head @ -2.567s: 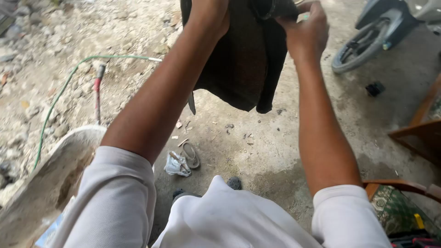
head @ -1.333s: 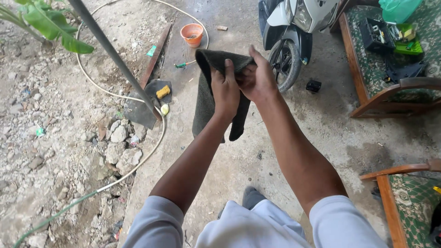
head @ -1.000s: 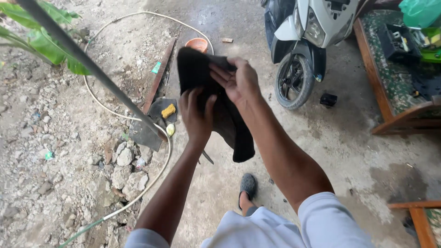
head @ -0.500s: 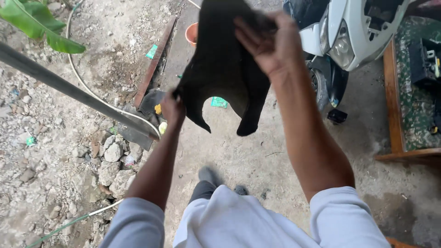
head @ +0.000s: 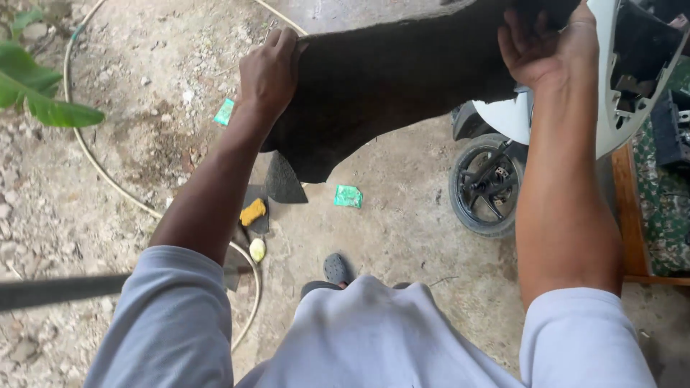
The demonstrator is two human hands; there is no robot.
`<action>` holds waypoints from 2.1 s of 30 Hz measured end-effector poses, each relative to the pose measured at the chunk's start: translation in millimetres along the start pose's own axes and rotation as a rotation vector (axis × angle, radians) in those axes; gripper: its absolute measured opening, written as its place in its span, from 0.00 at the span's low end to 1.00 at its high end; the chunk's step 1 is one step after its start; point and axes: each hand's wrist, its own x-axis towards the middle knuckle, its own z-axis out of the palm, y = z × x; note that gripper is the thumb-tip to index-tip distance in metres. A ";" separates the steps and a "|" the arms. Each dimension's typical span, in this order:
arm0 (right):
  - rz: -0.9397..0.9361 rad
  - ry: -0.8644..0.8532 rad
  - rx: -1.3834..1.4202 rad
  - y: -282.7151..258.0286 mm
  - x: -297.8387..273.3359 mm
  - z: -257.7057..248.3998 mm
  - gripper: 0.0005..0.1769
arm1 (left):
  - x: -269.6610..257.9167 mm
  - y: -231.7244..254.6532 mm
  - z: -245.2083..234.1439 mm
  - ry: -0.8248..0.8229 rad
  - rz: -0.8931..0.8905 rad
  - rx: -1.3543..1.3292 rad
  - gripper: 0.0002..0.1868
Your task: Repairing and reassembling plastic panels on a motorcycle.
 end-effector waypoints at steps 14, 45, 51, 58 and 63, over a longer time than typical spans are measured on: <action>0.044 0.119 0.061 -9.5 293.6 22.9 0.25 | 234.3 -132.4 140.5 -0.006 0.329 0.124 0.14; 0.087 0.299 0.133 -37.4 918.9 117.5 0.24 | 706.6 -350.8 515.6 -0.123 0.341 0.068 0.07; 0.120 0.348 0.152 -53.5 1020.9 119.7 0.24 | 798.5 -397.4 596.8 -0.146 0.353 0.089 0.11; 0.105 0.145 0.024 -127.2 1177.4 96.0 0.20 | 909.9 -406.6 685.3 -0.069 0.444 0.308 0.10; 0.007 -0.038 -0.025 -244.1 1301.3 78.3 0.19 | 1024.2 -323.5 736.1 -0.027 0.442 0.312 0.12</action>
